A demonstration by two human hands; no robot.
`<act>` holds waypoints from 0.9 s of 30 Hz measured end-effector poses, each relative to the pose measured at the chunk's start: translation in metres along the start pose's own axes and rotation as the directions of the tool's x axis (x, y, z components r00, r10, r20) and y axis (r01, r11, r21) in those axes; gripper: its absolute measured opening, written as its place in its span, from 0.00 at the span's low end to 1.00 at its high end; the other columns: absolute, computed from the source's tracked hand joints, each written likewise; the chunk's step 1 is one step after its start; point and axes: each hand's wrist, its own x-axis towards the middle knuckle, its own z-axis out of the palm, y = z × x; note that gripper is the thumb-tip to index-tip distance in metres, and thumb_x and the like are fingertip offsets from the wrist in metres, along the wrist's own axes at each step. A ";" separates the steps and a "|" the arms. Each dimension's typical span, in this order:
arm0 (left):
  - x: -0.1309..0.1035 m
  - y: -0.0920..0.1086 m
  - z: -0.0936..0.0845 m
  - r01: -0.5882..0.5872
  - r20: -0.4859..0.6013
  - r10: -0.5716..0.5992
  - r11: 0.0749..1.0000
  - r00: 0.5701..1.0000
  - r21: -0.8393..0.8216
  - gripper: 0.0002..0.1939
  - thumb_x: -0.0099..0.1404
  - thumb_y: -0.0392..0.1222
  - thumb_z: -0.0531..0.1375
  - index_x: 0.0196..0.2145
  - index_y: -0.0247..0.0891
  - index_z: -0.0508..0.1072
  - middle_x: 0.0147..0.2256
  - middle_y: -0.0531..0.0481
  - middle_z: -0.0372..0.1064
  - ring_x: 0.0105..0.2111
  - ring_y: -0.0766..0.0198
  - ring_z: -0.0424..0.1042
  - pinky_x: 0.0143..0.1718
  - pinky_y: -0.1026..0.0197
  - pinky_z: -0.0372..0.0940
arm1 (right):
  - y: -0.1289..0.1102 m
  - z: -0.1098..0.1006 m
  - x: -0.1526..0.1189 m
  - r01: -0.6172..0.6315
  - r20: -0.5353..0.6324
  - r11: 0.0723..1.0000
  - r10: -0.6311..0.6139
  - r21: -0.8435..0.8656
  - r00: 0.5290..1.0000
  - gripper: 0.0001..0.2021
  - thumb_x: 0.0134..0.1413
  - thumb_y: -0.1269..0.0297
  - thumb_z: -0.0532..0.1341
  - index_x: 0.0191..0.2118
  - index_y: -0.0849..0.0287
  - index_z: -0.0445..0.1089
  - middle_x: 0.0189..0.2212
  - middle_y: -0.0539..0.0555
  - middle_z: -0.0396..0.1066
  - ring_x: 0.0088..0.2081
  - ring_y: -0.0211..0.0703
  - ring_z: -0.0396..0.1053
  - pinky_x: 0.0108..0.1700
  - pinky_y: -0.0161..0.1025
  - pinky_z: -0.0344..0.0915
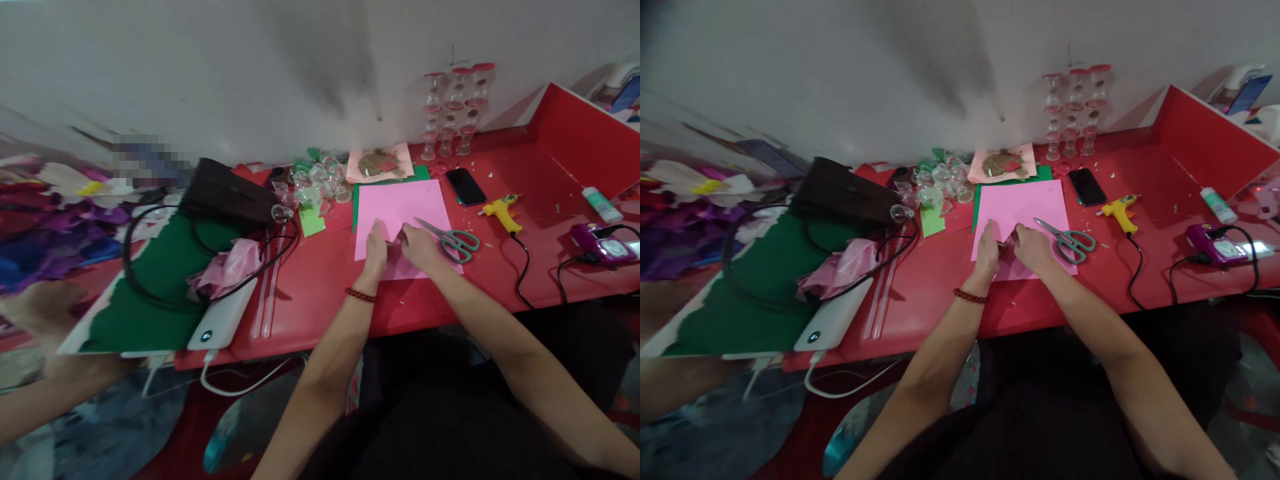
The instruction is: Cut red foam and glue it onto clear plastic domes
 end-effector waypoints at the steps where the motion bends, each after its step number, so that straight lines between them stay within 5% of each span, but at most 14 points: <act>1: -0.002 0.000 0.001 -0.027 -0.005 0.027 0.999 1.000 0.028 0.22 0.72 0.57 0.53 0.36 0.36 0.76 0.30 0.45 0.75 0.32 0.58 0.75 0.34 0.59 0.70 | -0.001 0.000 -0.001 -0.004 0.008 0.999 0.004 -0.039 1.000 0.15 0.65 0.68 0.51 0.51 0.61 0.70 0.45 0.65 0.78 0.44 0.52 0.76 0.39 0.40 0.62; 6: -0.003 0.001 0.001 -0.026 -0.028 0.028 0.997 0.999 0.069 0.21 0.72 0.56 0.53 0.34 0.37 0.74 0.27 0.46 0.72 0.29 0.60 0.73 0.29 0.61 0.68 | -0.002 -0.001 -0.002 0.005 -0.006 0.998 -0.005 -0.056 1.000 0.15 0.65 0.68 0.51 0.52 0.61 0.69 0.46 0.65 0.78 0.44 0.53 0.76 0.39 0.40 0.62; 13: 0.000 0.014 -0.002 0.179 -0.032 -0.181 0.983 0.983 -0.043 0.17 0.70 0.55 0.54 0.34 0.39 0.67 0.22 0.52 0.67 0.15 0.70 0.60 0.17 0.67 0.51 | 0.010 0.006 0.010 0.059 -0.025 0.946 -0.054 0.318 0.998 0.10 0.65 0.67 0.51 0.34 0.58 0.68 0.30 0.54 0.74 0.33 0.43 0.68 0.33 0.37 0.53; 20: 0.002 0.032 -0.005 0.343 0.112 -0.332 0.933 0.937 -0.106 0.12 0.68 0.51 0.54 0.35 0.40 0.62 0.21 0.55 0.66 0.11 0.75 0.51 0.15 0.69 0.41 | 0.015 0.019 0.016 0.038 0.006 0.666 -0.064 0.745 0.998 0.10 0.58 0.66 0.55 0.25 0.56 0.59 0.21 0.44 0.56 0.26 0.36 0.54 0.31 0.34 0.51; 27: 0.005 0.038 -0.012 0.401 0.164 -0.385 0.913 0.908 -0.076 0.12 0.66 0.51 0.56 0.33 0.40 0.64 0.21 0.54 0.66 0.11 0.75 0.49 0.15 0.69 0.38 | 0.011 0.006 0.012 -0.219 0.259 0.305 -0.097 0.927 0.961 0.06 0.52 0.66 0.60 0.28 0.58 0.63 0.18 0.40 0.49 0.20 0.31 0.45 0.25 0.32 0.43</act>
